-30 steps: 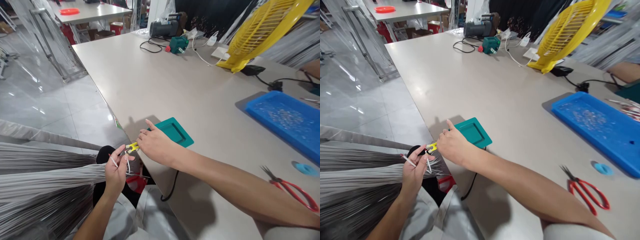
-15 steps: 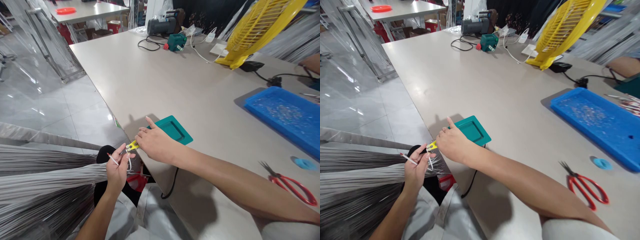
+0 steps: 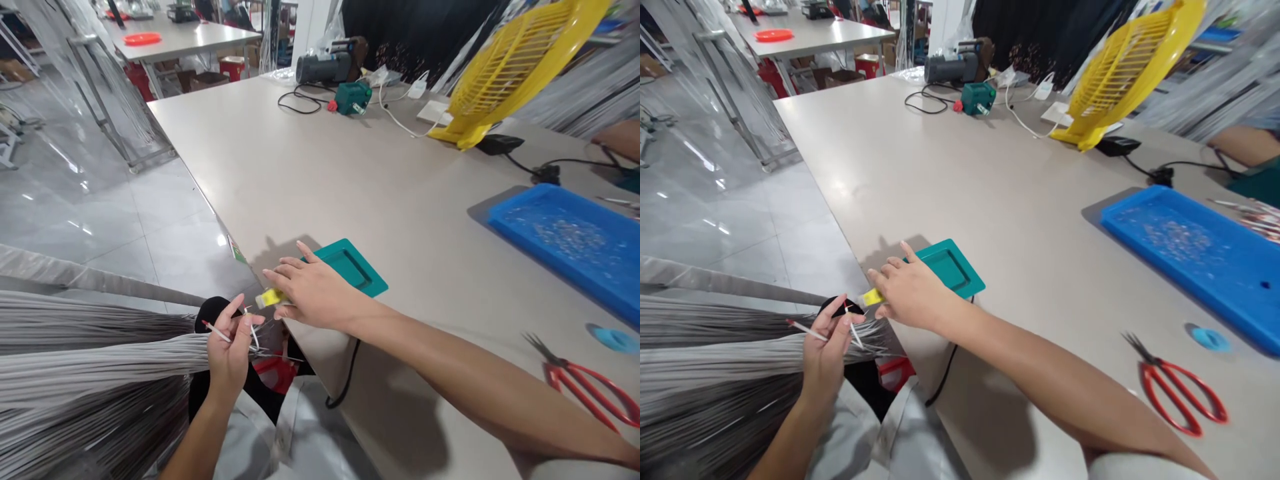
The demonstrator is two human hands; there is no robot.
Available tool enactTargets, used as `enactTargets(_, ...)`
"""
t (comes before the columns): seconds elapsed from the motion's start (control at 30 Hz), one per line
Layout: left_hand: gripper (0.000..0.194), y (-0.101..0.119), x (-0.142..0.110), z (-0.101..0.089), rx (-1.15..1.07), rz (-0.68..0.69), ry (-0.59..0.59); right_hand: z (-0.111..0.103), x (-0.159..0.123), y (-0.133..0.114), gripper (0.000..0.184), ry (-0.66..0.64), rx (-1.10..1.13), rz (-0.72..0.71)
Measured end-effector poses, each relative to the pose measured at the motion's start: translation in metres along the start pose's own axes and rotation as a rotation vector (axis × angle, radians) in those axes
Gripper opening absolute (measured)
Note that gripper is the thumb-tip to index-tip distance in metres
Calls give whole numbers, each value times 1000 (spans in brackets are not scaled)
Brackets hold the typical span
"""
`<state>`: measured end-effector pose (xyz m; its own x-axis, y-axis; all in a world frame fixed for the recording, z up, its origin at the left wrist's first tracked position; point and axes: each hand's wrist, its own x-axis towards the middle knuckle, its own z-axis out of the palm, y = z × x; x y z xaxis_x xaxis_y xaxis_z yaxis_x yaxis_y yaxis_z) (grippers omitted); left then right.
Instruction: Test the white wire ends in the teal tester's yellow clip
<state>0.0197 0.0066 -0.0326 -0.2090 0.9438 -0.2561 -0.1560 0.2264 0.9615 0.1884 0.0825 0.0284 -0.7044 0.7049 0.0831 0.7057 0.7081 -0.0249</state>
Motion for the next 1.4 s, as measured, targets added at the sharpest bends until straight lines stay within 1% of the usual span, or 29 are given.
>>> enactTargets(0.07, 38, 2, -1, -3, -38, 1, 29, -1, -3, -6, 55, 90, 29, -10)
enactTargets(0.13, 28, 5, -2, -6, -93, -9, 42, 0, -7, -17, 40, 237, 96, -28)
enactTargets(0.17, 24, 7, -2, -7, -124, -14, 39, 1, -9, -25, 29, 315, 146, -23)
enactTargets(0.2, 21, 10, -3, -9, -155, -20, 30, 3, -11, -33, 26, 388, 222, -8)
enactTargets(0.23, 20, 13, -5, -10, -190, -27, 24, 4, -13, -41, 26, 420, 332, -7)
enactTargets(0.27, 19, 17, -6, -10, -224, -36, 16, 6, -13, -49, 28, 399, 465, 20)
enactTargets(0.33, 21, 23, -10, -11, -301, -90, -5, 11, -11, -61, 32, 340, 744, 122)
enactTargets(0.37, 23, 26, -12, -11, -322, -120, -29, 13, -8, -65, 31, 331, 877, 161)
enactTargets(0.4, 24, 27, -13, -11, -324, -153, -68, 15, -6, -67, 26, 326, 988, 186)
enactTargets(0.47, 28, 27, -15, -10, -313, -204, -115, 19, 0, -69, 17, 327, 1112, 195)
enactTargets(0.57, 34, 21, -14, -10, -296, -234, -196, 27, 2, -69, 18, 380, 1273, 175)
enactTargets(0.63, 37, 16, -14, -11, -280, -230, -235, 33, 1, -69, 18, 390, 1443, 226)
enactTargets(0.7, 38, 10, -14, -13, -257, -228, -267, 37, -1, -69, 19, 348, 1620, 297)
enactTargets(0.77, 38, 5, -15, -16, -220, -221, -279, 36, -2, -67, 22, 276, 1745, 305)
enactTargets(0.83, 38, -1, -16, -19, -165, -206, -277, 30, -3, -63, 25, 241, 1740, 237)
enactTargets(0.87, 38, -4, -16, -21, -136, -196, -275, 26, -3, -61, 25, 236, 1682, 187)
enactTargets(0.9, 37, -6, -17, -22, -105, -176, -268, 21, -3, -58, 24, 256, 1589, 135)
enactTargets(0.93, 36, -8, -17, -24, -76, -148, -245, 16, -4, -55, 23, 248, 1492, 89)
enactTargets(1.0, 34, -9, -16, -25, -6, -83, -147, 8, -4, -52, 21, 278, 1369, 33)
enactTargets(1.07, 36, -8, -16, -25, 72, -14, -33, 5, -5, -53, 18, 314, 1299, 21)
enactTargets(1.1, 36, -7, -15, -24, 99, 21, -1, 6, -5, -54, 17, 319, 1265, 25)
enactTargets(1.13, 35, -7, -15, -22, 121, 63, 4, 7, -5, -56, 16, 307, 1224, 30)
enactTargets(1.17, 33, -7, -15, -19, 136, 116, -29, 8, -6, -59, 16, 280, 1182, 31)
enactTargets(1.23, 30, -8, -15, -13, 158, 226, -131, 12, -7, -64, 14, 226, 1113, 7)
enactTargets(1.27, 28, -9, -15, -10, 169, 257, -192, 14, -7, -66, 13, 210, 1091, -9)
enactTargets(1.3, 27, -10, -16, -7, 174, 265, -232, 17, -8, -67, 15, 205, 1075, -18)
enactTargets(1.33, 26, -10, -16, -5, 173, 244, -248, 19, -9, -68, 18, 217, 1061, -10)
enactTargets(1.4, 31, -8, -17, -5, 154, 134, -281, 23, -10, -67, 21, 258, 1037, 70)
